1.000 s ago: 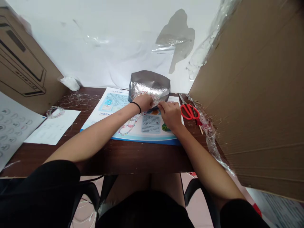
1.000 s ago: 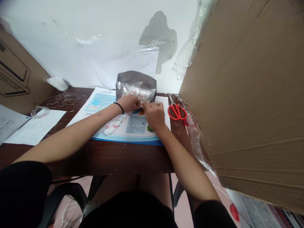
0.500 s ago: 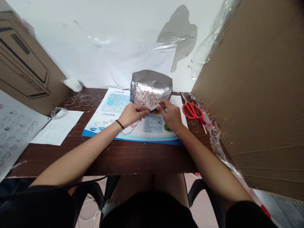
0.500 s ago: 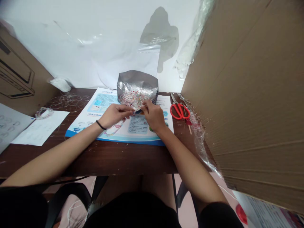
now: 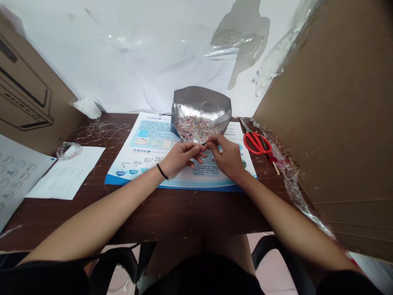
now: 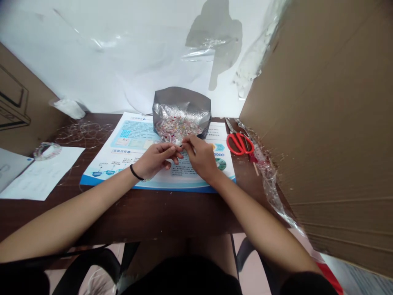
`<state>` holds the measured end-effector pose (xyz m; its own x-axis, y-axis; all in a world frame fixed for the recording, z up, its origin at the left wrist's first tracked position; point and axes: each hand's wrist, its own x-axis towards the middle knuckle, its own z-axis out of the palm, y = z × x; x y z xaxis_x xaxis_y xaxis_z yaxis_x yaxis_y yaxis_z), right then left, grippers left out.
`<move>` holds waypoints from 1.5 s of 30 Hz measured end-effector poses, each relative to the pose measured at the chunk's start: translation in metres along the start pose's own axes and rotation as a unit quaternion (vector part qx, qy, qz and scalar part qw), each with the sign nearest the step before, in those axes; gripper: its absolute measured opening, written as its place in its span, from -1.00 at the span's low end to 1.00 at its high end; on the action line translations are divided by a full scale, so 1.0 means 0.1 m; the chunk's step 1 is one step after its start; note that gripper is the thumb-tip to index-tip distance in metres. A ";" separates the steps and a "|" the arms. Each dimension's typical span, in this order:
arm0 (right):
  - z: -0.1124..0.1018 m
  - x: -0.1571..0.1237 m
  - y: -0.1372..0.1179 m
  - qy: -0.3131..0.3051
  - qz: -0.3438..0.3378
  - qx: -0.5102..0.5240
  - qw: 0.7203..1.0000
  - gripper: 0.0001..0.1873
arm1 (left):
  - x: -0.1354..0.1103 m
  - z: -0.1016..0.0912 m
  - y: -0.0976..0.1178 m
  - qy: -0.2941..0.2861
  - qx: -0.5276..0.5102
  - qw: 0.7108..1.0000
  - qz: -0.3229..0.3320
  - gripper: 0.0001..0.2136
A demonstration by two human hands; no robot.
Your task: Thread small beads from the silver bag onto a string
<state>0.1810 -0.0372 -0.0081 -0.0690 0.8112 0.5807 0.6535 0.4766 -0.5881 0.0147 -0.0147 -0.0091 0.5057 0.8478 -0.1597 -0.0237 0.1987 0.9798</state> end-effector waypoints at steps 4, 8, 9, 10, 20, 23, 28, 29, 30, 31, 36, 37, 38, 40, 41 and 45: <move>0.02 -0.02 -0.02 0.011 -0.087 -0.063 0.994 -0.85 | 0.01 0.00 0.00 -0.008 0.000 1.000 0.005 -0.80; 0.02 -0.03 -0.03 0.016 -0.115 -0.072 0.991 -0.85 | 0.01 0.00 -0.01 -0.018 0.017 1.000 0.009 -0.79; 0.01 -0.03 -0.03 0.017 -0.116 -0.075 0.990 -0.85 | 0.01 0.00 -0.01 -0.020 0.019 1.000 0.011 -0.79; 0.01 -0.02 -0.03 0.015 -0.117 -0.079 0.990 -0.85 | 0.01 -0.01 0.00 -0.022 0.020 0.999 0.012 -0.79; 0.01 -0.01 -0.02 -0.004 -0.114 -0.115 0.987 -0.82 | 0.01 -0.01 0.00 -0.008 0.060 0.998 0.011 -0.77; 0.01 -0.01 -0.02 -0.004 -0.120 -0.122 0.985 -0.80 | 0.01 0.00 0.01 -0.006 0.058 0.998 0.013 -0.78; 0.00 -0.01 -0.03 -0.006 -0.121 -0.117 0.986 -0.80 | 0.00 0.00 0.01 0.002 0.070 0.998 0.010 -0.75; 0.00 -0.01 -0.03 -0.007 -0.122 -0.115 0.986 -0.80 | 0.00 0.00 0.01 0.003 0.074 0.997 0.009 -0.75; 0.00 -0.01 -0.03 -0.007 -0.122 -0.114 0.986 -0.80 | 0.01 0.00 0.01 0.004 0.078 0.997 0.009 -0.75; 0.00 -0.01 -0.03 -0.008 -0.122 -0.113 0.986 -0.80 | 0.01 -0.01 0.00 0.005 0.080 0.997 0.009 -0.75; 0.01 -0.02 -0.01 -0.008 -0.123 -0.108 0.987 -0.81 | 0.01 -0.01 -0.01 -0.001 0.071 0.997 0.012 -0.76; 0.02 -0.02 -0.01 -0.007 -0.125 -0.107 0.986 -0.81 | 0.01 -0.01 -0.01 -0.001 0.069 0.998 0.012 -0.76; 0.02 -0.02 -0.01 -0.005 -0.126 -0.106 0.986 -0.81 | 0.01 -0.01 -0.01 -0.001 0.068 0.998 0.012 -0.76; 0.02 -0.02 -0.01 0.003 -0.125 -0.104 0.987 -0.82 | 0.01 -0.01 0.00 0.000 0.065 0.998 0.013 -0.76; 0.02 -0.02 -0.01 0.008 -0.122 -0.103 0.987 -0.82 | 0.01 -0.01 0.00 0.001 0.063 0.998 0.014 -0.76; 0.00 -0.01 -0.03 0.016 -0.106 -0.098 0.989 -0.82 | 0.01 -0.01 0.00 0.001 0.055 0.998 0.016 -0.74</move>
<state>0.1790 -0.0394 -0.0075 -0.1978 0.6871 0.6992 0.7608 0.5574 -0.3325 0.0143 -0.0136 -0.0099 0.5048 0.8538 -0.1272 0.0554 0.1151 0.9918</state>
